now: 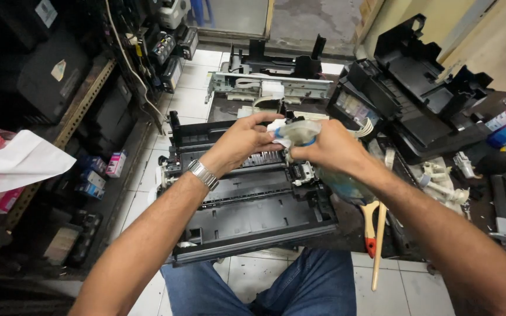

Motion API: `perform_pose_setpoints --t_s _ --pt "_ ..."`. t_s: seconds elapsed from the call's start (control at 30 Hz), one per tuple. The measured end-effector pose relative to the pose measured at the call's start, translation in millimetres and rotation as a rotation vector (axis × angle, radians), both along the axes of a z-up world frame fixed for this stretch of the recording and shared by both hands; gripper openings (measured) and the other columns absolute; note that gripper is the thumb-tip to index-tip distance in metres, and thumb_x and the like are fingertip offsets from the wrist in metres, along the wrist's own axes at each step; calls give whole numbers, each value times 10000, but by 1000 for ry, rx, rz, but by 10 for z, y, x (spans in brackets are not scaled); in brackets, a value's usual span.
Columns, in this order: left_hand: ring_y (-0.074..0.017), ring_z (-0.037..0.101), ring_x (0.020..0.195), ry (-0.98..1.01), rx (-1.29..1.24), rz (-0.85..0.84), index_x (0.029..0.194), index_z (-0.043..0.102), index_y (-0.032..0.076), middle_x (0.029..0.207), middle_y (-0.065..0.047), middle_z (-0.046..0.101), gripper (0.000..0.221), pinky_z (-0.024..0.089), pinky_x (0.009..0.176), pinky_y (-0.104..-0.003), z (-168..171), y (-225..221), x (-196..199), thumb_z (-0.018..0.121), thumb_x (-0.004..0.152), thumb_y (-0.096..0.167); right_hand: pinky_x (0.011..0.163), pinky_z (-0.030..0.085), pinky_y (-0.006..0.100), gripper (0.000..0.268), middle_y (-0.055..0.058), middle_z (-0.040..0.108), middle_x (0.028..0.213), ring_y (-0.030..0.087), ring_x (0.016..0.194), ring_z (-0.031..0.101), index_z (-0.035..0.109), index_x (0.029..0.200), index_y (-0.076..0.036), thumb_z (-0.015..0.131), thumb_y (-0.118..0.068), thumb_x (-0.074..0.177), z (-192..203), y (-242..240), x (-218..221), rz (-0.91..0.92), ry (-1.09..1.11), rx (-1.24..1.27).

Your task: The person cleans the internal components of a disassembled printer using a brush and a cloth. They sweep dust from the rollers and chassis, then wipe specific areas with a cloth and a liquid from a bottle.

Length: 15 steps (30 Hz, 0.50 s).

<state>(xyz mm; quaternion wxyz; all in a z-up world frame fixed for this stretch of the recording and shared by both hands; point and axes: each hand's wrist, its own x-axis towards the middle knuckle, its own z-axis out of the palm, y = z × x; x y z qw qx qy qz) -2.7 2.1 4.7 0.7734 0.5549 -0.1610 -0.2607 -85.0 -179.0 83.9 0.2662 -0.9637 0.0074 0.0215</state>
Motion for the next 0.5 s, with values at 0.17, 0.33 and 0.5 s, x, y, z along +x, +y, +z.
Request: perform_pose_setpoints --t_s 0.17,0.33,0.5 --pt "-311 691 1007 22 89 28 1450 536 -32 1014 -160 521 503 618 979 -480 201 14 -140 585 949 -40 819 547 565 527 214 774 965 444 1008 719 765 1031 -32 876 -439 716 -199 -232 136 -22 -134 63" --pt "-339 685 1020 32 150 28 1462 544 -3 1053 -209 566 525 594 990 -496 301 -83 -173 603 941 -31 840 562 500 471 191 778 978 352 982 735 749 1082 -59 880 -318 711 -369 -511 40 -102 -311 317" --pt "-355 688 1016 57 238 88 1488 539 36 1076 -237 592 564 574 1005 -495 433 -117 -228 612 932 -26 911 546 404 340 119 766 1035 173 945 635 720 1135 -74 831 -201 840 64 -1080 -595 -132 -561 606"
